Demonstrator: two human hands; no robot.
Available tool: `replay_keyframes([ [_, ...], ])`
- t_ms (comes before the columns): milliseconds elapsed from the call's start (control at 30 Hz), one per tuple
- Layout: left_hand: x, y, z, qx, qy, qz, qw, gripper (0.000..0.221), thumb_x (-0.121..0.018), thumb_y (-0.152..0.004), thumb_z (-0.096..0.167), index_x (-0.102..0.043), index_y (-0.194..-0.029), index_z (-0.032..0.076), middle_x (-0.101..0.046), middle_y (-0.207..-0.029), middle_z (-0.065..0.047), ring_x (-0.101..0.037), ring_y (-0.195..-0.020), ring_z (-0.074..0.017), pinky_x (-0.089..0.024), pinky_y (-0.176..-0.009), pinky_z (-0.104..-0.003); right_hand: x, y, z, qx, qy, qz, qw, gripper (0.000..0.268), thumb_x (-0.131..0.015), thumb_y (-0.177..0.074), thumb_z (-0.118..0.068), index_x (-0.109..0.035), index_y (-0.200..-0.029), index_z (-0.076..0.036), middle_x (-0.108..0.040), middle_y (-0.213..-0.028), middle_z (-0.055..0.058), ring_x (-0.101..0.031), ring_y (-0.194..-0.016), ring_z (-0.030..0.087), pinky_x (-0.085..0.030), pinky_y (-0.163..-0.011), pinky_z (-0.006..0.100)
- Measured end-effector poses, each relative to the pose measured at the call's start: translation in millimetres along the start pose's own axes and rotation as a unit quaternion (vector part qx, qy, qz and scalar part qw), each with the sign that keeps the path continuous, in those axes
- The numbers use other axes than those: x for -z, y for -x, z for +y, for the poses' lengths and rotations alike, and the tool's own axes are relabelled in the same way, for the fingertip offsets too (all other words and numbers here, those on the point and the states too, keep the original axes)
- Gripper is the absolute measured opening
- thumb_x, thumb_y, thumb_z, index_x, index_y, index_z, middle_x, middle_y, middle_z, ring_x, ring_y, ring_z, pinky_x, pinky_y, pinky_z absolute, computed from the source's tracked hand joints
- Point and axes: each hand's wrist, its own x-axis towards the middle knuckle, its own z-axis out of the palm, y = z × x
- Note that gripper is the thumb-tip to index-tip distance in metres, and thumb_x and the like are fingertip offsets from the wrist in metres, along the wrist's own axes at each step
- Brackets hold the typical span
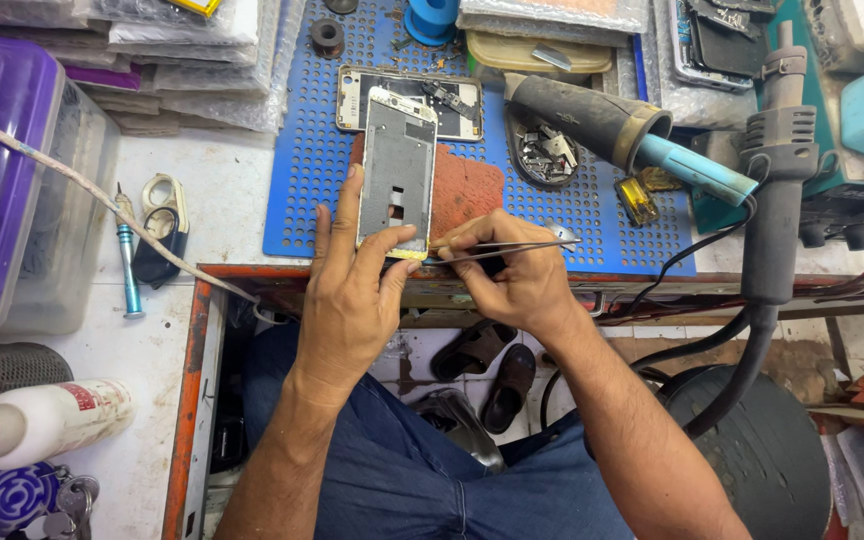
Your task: The person uses a metal spudger to carefully pry and separate the screen assembly from the smartphone's metal frame. They work along the edges of the device, applying pressure to release the adhesive or clips holding the components together.
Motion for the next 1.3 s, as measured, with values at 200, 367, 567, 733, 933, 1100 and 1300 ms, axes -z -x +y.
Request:
replay_keyframes([
  [200, -2.3, 2.0, -3.6, 0.007, 0.001, -0.007, 1.000, 0.028, -0.078, -0.092, 0.014, -0.071, -0.119, 0.009, -0.029, -0.166, -0.022, -0.042, -0.151, -0.0355, -0.028, -0.128, -0.058, -7.3, 1.7, 0.4, -0.015, 0.045, 0.027, 0.999, 0.019, -0.073, -0.094, 0.004, -0.056, -0.095, -0.002, -0.079, -0.098, 0.011, -0.079, -0.089, 0.018, -0.061, -0.075, 0.029],
  [367, 0.3, 0.1, 0.5, 0.005, 0.002, 0.002, 1.000, 0.029, -0.078, -0.090, 0.013, -0.072, -0.118, 0.009, -0.030, -0.167, -0.020, -0.040, -0.152, -0.0363, -0.029, -0.128, -0.057, -3.1, 1.6, -0.6, -0.038, 0.002, 0.017, 0.999, 0.017, -0.072, -0.095, 0.003, -0.056, -0.097, -0.001, -0.079, -0.098, 0.011, -0.079, -0.091, 0.018, -0.062, -0.075, 0.029],
  [567, 0.0, 0.0, -0.2, 0.000, 0.000, 0.004, 1.000, 0.029, -0.078, -0.090, 0.014, -0.072, -0.118, 0.009, -0.030, -0.167, -0.020, -0.040, -0.152, -0.0371, -0.028, -0.128, -0.057, -3.5, 1.5, 1.8, -0.036, 0.002, 0.016, 0.999, 0.018, -0.072, -0.094, 0.002, -0.054, -0.096, -0.001, -0.079, -0.101, 0.012, -0.079, -0.093, 0.018, -0.063, -0.078, 0.029],
  [733, -1.9, 3.7, -2.6, 0.011, 0.004, 0.001, 1.000, 0.028, -0.079, -0.092, 0.015, -0.072, -0.118, 0.009, -0.031, -0.167, -0.020, -0.042, -0.152, -0.0339, -0.026, -0.130, -0.057, -7.5, 3.7, 1.3, -0.057, 0.046, 0.030, 0.997, 0.017, -0.075, -0.094, 0.000, -0.058, -0.095, -0.002, -0.080, -0.096, 0.011, -0.079, -0.085, 0.017, -0.061, -0.072, 0.028],
  [933, -1.3, 1.2, -1.9, 0.010, 0.007, 0.003, 1.000, 0.028, -0.079, -0.090, 0.013, -0.072, -0.117, 0.009, -0.031, -0.167, -0.020, -0.040, -0.152, -0.0351, -0.025, -0.129, -0.057, 0.6, 1.3, 0.1, -0.079, -0.026, -0.003, 0.996, 0.015, -0.074, -0.092, 0.002, -0.060, -0.097, -0.001, -0.079, -0.097, 0.013, -0.078, -0.088, 0.019, -0.061, -0.075, 0.029],
  [1100, -3.9, 1.7, -4.1, 0.003, 0.010, 0.007, 1.000, 0.028, -0.078, -0.090, 0.014, -0.072, -0.117, 0.009, -0.032, -0.166, -0.021, -0.039, -0.152, -0.0355, -0.025, -0.129, -0.057, -0.7, 0.8, 2.7, -0.042, 0.005, 0.006, 0.999, 0.016, -0.073, -0.091, 0.002, -0.058, -0.096, -0.001, -0.079, -0.100, 0.012, -0.079, -0.094, 0.017, -0.063, -0.079, 0.028],
  [1300, -4.3, 2.6, -5.0, 0.013, 0.012, 0.001, 1.000, 0.027, -0.078, -0.091, 0.014, -0.072, -0.117, 0.009, -0.032, -0.166, -0.021, -0.039, -0.153, -0.0359, -0.025, -0.129, -0.057, -4.5, 3.3, 2.2, -0.083, -0.003, 0.025, 0.996, 0.015, -0.073, -0.094, 0.000, -0.059, -0.097, -0.001, -0.080, -0.098, 0.011, -0.079, -0.092, 0.016, -0.062, -0.077, 0.027],
])
